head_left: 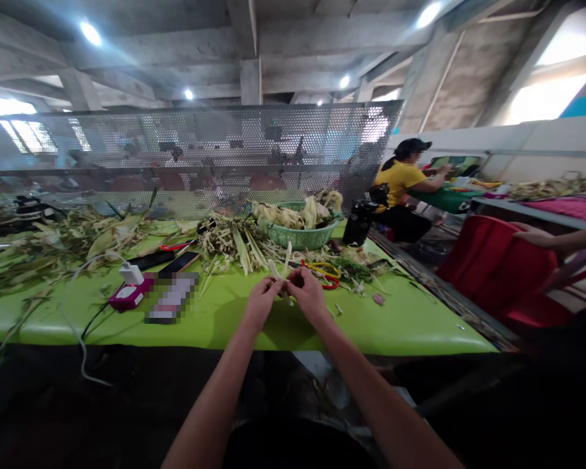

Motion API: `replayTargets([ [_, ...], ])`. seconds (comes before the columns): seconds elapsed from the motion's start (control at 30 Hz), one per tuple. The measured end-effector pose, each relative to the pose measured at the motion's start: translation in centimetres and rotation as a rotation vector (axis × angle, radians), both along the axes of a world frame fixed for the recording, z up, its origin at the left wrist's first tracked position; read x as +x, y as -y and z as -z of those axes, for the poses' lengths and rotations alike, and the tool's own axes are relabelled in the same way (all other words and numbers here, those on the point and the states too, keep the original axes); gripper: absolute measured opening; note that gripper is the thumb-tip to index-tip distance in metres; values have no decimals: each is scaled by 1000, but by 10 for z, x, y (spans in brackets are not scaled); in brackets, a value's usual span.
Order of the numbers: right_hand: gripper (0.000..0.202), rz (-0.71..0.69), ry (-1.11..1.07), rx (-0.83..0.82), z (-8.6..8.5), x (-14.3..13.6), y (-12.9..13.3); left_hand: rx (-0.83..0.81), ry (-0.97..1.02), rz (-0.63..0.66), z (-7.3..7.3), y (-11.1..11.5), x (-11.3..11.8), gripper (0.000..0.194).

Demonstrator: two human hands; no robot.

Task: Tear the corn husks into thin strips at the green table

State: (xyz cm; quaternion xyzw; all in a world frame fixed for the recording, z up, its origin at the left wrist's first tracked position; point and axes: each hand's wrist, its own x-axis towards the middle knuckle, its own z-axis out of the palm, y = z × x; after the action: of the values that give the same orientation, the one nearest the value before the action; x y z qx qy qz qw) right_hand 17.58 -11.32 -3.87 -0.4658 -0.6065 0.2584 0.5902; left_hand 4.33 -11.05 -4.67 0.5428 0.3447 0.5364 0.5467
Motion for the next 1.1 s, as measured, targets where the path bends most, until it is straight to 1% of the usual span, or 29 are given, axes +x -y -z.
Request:
replayTargets([
  [0.1, 25, -97, -46, -37, 1, -1, -1, -12, 40, -3, 0, -1, 0, 26],
  [0.2, 27, -238, -146, -87, -1, -2, 1, -10, 56, -1, 1, -3, 0, 31],
  [0.23, 28, -261, -182, -107, -3, -1, 2, 1, 52, 9, 2, -3, 0, 32],
  [0.27, 28, -260, -216, -124, -4, -1, 3, 12, 40, 25, 3, -4, 0, 33],
  [0.33, 28, -212, -276, -134, -7, 1, 4, 27, -8, 50, 6, -6, 0, 32],
  [0.4, 27, -169, -349, -118, -10, 4, 5, 16, -61, 52, 9, -8, 0, 32],
  [0.43, 27, -171, -386, -111, -11, 4, 5, 1, -79, 44, 11, -10, 0, 32],
  [0.5, 26, -231, -435, -123, -13, 5, 7, -29, -88, 22, 13, -12, 1, 31],
  [0.6, 24, -340, -443, -148, -15, 3, 10, -44, -48, 28, 12, -12, 2, 31],
  [0.67, 24, -345, -428, -121, -15, 2, 11, -36, -30, 28, 10, -10, 4, 30],
  [0.77, 23, -287, -348, -85, -13, 2, 9, -17, -58, -9, 8, -8, 4, 30],
  [0.93, 17, -205, -113, -74, -9, 7, 7, 29, -114, -53, 12, -10, 0, 25],
  [1.03, 14, -150, 40, -16, -8, 10, 7, 48, -150, -109, 14, -14, -2, 20],
  [1.1, 12, -123, 103, 36, -7, 11, 6, 53, -156, -139, 14, -14, -2, 18],
])
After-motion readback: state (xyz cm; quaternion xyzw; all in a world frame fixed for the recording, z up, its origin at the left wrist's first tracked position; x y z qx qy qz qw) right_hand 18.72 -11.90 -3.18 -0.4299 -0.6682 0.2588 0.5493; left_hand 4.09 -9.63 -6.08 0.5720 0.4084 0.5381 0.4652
